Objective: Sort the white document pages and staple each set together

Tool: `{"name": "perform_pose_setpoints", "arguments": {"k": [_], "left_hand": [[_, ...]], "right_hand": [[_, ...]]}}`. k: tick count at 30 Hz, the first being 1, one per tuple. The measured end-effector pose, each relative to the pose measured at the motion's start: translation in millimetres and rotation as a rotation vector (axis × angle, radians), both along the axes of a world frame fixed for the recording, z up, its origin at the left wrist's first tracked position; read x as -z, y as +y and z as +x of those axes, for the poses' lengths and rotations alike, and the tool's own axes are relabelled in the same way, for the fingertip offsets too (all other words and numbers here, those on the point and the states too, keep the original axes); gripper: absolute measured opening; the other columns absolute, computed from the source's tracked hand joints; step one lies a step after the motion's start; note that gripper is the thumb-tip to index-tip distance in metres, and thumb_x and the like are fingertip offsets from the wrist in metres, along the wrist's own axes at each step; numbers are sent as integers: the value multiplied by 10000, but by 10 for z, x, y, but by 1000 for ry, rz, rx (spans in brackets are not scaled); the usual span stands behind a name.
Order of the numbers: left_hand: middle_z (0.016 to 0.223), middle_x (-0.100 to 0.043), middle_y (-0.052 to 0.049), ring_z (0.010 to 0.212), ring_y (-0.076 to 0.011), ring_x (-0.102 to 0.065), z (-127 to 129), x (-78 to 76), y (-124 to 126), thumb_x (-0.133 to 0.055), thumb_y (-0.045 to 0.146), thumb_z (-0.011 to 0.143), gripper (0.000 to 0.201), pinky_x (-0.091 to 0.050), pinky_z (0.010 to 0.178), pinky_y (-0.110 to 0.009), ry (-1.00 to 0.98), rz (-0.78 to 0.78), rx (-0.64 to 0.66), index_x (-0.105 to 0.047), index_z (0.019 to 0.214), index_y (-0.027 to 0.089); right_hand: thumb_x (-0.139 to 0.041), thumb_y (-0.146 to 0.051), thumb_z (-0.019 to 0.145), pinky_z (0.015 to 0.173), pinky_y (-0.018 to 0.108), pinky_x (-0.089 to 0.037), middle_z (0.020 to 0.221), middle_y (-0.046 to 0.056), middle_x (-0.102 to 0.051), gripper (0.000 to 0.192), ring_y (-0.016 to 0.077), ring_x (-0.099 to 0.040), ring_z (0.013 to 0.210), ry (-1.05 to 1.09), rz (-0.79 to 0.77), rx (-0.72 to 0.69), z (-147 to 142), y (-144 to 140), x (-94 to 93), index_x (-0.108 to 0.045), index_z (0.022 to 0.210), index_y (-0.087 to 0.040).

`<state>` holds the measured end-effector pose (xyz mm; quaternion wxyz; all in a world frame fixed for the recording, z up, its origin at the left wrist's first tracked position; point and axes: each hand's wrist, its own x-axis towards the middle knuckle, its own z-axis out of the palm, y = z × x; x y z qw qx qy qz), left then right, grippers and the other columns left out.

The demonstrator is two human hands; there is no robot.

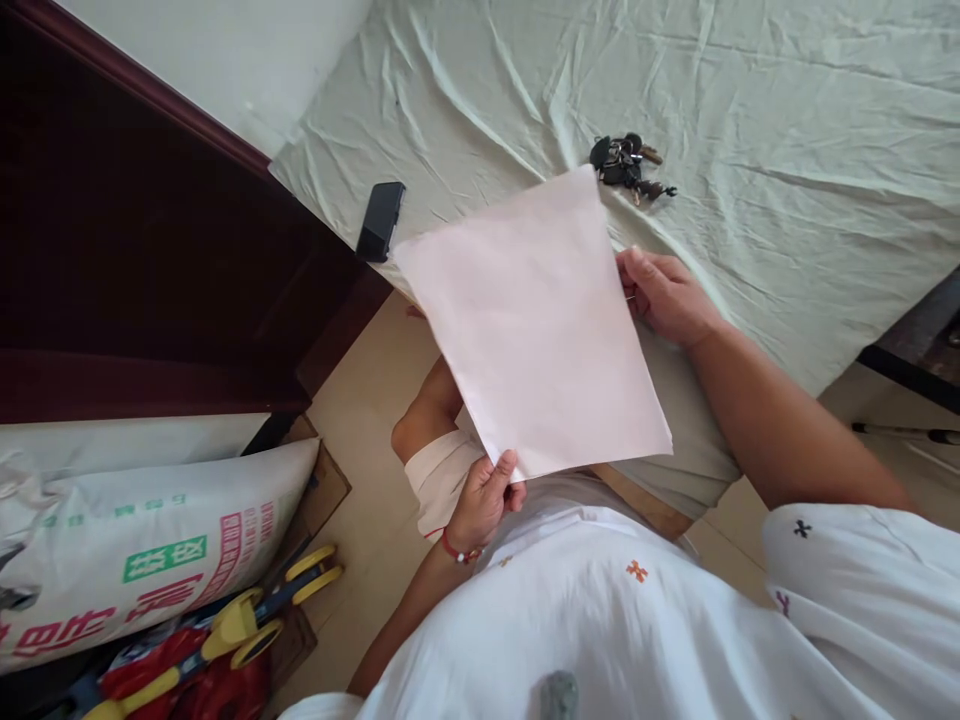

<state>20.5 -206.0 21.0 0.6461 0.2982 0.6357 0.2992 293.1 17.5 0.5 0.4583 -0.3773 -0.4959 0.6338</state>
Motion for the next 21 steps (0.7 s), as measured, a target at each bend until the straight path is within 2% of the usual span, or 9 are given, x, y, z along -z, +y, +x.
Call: {"name": "perform_pose_setpoints", "arguments": {"k": [2, 4, 6, 9, 16, 19, 21], "left_hand": [[410, -461, 35, 398, -67, -369, 55, 66, 5, -681, 915, 735, 742, -230, 449, -225, -47, -56, -14, -502, 624, 204], [412, -464, 50, 395, -62, -353, 88, 139, 1, -729, 900, 696, 725, -198, 442, -214, -82, -126, -33, -502, 680, 211], [414, -468, 62, 388, -58, -328, 93, 201, -7, -762, 885, 662, 718, -156, 434, -208, -110, -192, -40, -508, 729, 217], [411, -460, 76, 377, -55, -305, 75, 249, -16, -782, 862, 653, 705, -107, 430, -206, -127, -241, -55, -520, 781, 220], [418, -472, 76, 378, -50, -324, 94, 257, -9, -823, 840, 621, 719, -77, 432, -206, -141, -264, -106, -478, 765, 226], [418, -469, 79, 382, -50, -327, 112, 244, 2, -832, 841, 608, 728, -82, 431, -202, -148, -265, -118, -475, 767, 227], [418, -466, 78, 386, -49, -331, 118, 226, 10, -836, 838, 606, 728, -84, 431, -201, -147, -261, -128, -469, 755, 227]], "right_hand": [[-740, -767, 866, 515, 278, -498, 745, 15, -676, 520, 144, -593, 617, 17, 11, 95, 2, 22, 14, -720, 848, -247], [-878, -617, 807, 479, 261, -438, 704, -9, -632, 402, 121, -522, 574, -67, 54, 202, 3, 43, 16, -718, 829, -249], [-943, -433, 770, 458, 253, -374, 670, -25, -590, 300, 103, -450, 548, -172, 107, 264, 3, 57, 9, -713, 799, -243], [-898, -305, 807, 467, 259, -325, 659, -23, -565, 200, 103, -405, 556, -247, 154, 268, 4, 61, -5, -713, 774, -236], [-833, -232, 871, 527, 295, -284, 666, -21, -571, 125, 113, -391, 580, -326, 170, 269, 25, 42, 37, -726, 806, -221], [-820, -213, 910, 576, 312, -306, 723, -13, -582, 108, 112, -398, 630, -276, 214, 258, 40, 41, 54, -734, 845, -217], [-867, -260, 884, 594, 310, -323, 791, 0, -599, 122, 117, -420, 672, -160, 224, 220, 43, 39, 37, -751, 863, -228]]}}
